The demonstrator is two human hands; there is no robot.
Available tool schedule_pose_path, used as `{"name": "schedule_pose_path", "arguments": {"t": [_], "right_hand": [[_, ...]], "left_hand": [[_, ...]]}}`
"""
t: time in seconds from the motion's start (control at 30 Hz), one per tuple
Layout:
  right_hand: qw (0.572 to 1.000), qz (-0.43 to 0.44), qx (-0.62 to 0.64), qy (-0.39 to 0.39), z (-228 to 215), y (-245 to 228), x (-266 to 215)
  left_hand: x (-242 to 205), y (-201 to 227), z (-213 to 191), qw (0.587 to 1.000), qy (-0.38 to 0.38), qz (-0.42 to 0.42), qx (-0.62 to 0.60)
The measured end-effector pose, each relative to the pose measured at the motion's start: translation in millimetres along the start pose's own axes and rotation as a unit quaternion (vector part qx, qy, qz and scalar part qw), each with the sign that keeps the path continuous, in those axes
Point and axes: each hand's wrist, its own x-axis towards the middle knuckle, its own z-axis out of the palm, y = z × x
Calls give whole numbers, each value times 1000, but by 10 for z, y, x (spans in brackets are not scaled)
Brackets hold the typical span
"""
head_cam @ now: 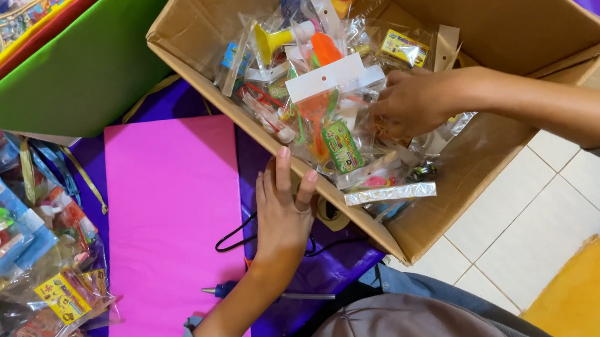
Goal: The person uses a glue gun to seal small plastic bags containing toys and attaches them to a pink cardboard sheet.
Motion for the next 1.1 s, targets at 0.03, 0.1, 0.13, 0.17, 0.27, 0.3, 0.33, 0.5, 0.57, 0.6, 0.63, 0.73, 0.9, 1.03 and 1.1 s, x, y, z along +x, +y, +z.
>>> {"name": "schedule_pose_path", "arguments": {"t": [0.03, 0.1, 0.13, 0.17, 0.27, 0.3, 0.33, 0.5, 0.57, 0.6, 0.63, 0.73, 0.9, 1.03, 1.1], "right_hand": [[1000, -1, -1, 0, -113, -14, -78], [992, 21, 116, 38, -335, -47, -231], [992, 20, 115, 38, -390, -46, -299], [984, 20, 178, 26, -443, -43, -366], [978, 44, 203, 10, -601, -156, -566], [983, 69, 169, 5, -648, -213, -633], [983, 68, 169, 6, -617, -234, -631], [946, 31, 81, 311, -486, -445, -580], [936, -39, 38, 347, -474, -572, -432], [919, -109, -5, 378, -466, -640, -360], [919, -109, -5, 379, -384, -691, -302], [906, -205, -60, 365, -23, -746, -26], [929, -13, -195, 314, 455, -489, 243], [923, 68, -231, 300, 476, -92, 267], [918, 8, -213, 334, 230, -202, 46]], "left_hand": [[-8, -3, 15, 1000, 1, -1, 1], [-30, -9, 42, 1000, 0, -3, 3], [-35, -8, 45, 1000, -1, -4, 4], [-41, -7, 49, 1000, -2, -4, 6], [-46, -7, 60, 1000, -2, -4, 13], [-46, -7, 62, 1000, -2, -3, 19], [-43, -5, 64, 1000, -2, -3, 19], [-45, -8, 94, 1000, 0, -2, 9], [-68, -22, 119, 1000, -3, -1, 12], [-85, -24, 126, 1000, -7, -1, 14], [-97, -32, 122, 1000, -7, -1, 14], [-107, -56, 113, 1000, -9, 1, 17], [-93, -50, 81, 1000, -5, 0, 26], [-99, -33, 125, 1000, 0, -3, 24], [-84, -35, 139, 1000, 11, 0, 11]]}}
